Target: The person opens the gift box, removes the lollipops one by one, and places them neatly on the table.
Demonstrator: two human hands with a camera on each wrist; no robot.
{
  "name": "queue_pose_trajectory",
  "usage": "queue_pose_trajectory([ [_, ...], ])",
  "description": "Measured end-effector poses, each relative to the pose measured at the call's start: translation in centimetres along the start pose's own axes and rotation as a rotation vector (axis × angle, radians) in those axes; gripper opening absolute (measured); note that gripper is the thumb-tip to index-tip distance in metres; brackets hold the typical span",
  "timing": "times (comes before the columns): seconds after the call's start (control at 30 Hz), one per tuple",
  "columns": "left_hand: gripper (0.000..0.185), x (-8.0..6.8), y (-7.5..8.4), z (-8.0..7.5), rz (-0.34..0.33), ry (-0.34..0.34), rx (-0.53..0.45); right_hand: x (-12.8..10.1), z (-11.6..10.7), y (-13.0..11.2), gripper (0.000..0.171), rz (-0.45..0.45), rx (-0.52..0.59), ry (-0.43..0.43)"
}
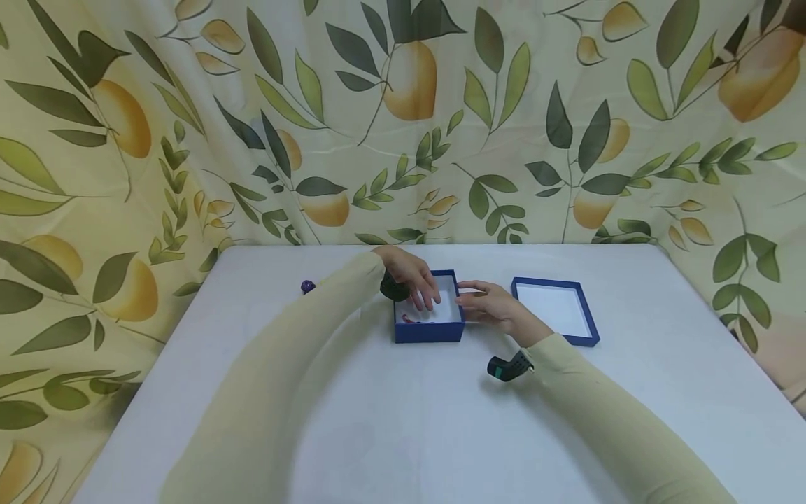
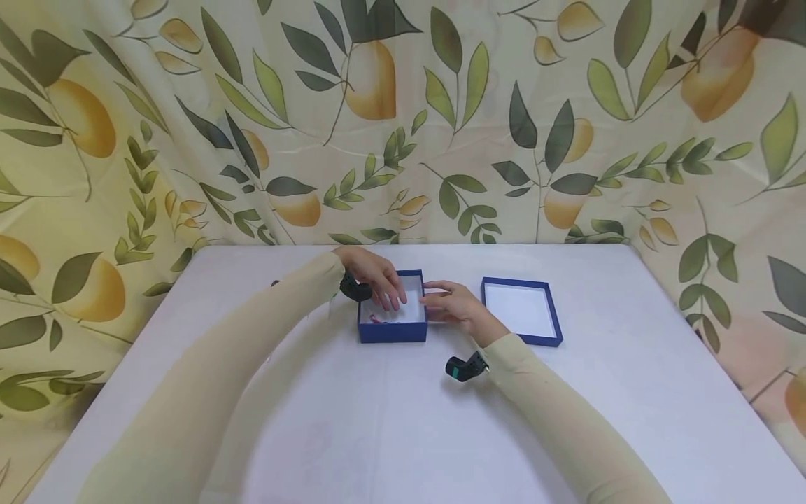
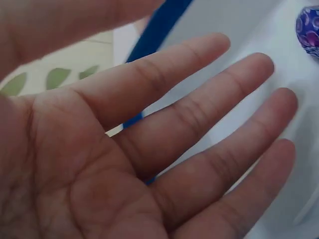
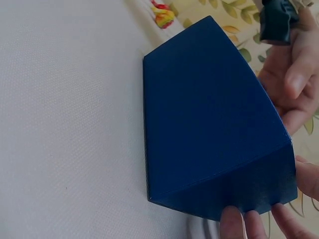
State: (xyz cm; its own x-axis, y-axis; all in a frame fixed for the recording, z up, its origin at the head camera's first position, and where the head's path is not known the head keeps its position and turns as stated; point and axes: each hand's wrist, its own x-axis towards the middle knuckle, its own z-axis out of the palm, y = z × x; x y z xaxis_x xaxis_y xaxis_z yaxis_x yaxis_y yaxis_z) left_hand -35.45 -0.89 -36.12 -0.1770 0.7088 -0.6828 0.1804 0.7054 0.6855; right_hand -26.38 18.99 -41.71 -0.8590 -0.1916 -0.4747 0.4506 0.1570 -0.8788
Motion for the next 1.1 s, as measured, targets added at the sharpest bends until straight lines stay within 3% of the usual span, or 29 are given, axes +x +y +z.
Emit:
queue_pose_trajectory([
  [0.2,0.037,1.2,-0.4,0.9,-0.045,-0.023,-0.049,-0.4,0.2,-0.1,0.060,-0.013,0.010,-0.006],
  [0.37,0.039,2.1,-0.5,1.2,-0.067,-0.044,-0.006,-0.4,0.2,0.0,0.060,-0.017,0.016,-0.014],
  [0.57,0.036,2.5,-0.4,1.6,-0.092,-0.013,0.024,-0.4,0.2,-0.1,0.060,-0.018,0.010,-0.015],
  [0.8,0.035,2.5,0.1,1.8,-0.126,-0.058,0.127,-0.3,0.2,-0.1,0.059,-0.016,0.006,-0.009],
  [0.93,0.033,2.7,-0.2,1.7,-0.117,-0.047,0.231,-0.4,0.3,-0.2,0.058,-0.022,-0.016,-0.010],
  [0.97,0.032,4.2,-1.5,0.8,-0.094,-0.062,0.249,-0.4,0.4,-0.2,0.058,-0.025,-0.020,-0.011],
  [1.03,0.031,8.7,-5.2,-1.5,-0.064,-0.083,0.284,-0.5,0.4,-0.3,0.058,-0.026,-0.021,-0.013],
  [1.1,0.032,14.8,-10.1,-4.7,-0.051,-0.136,0.267,-0.5,0.4,-0.3,0.058,-0.025,-0.015,-0.013],
])
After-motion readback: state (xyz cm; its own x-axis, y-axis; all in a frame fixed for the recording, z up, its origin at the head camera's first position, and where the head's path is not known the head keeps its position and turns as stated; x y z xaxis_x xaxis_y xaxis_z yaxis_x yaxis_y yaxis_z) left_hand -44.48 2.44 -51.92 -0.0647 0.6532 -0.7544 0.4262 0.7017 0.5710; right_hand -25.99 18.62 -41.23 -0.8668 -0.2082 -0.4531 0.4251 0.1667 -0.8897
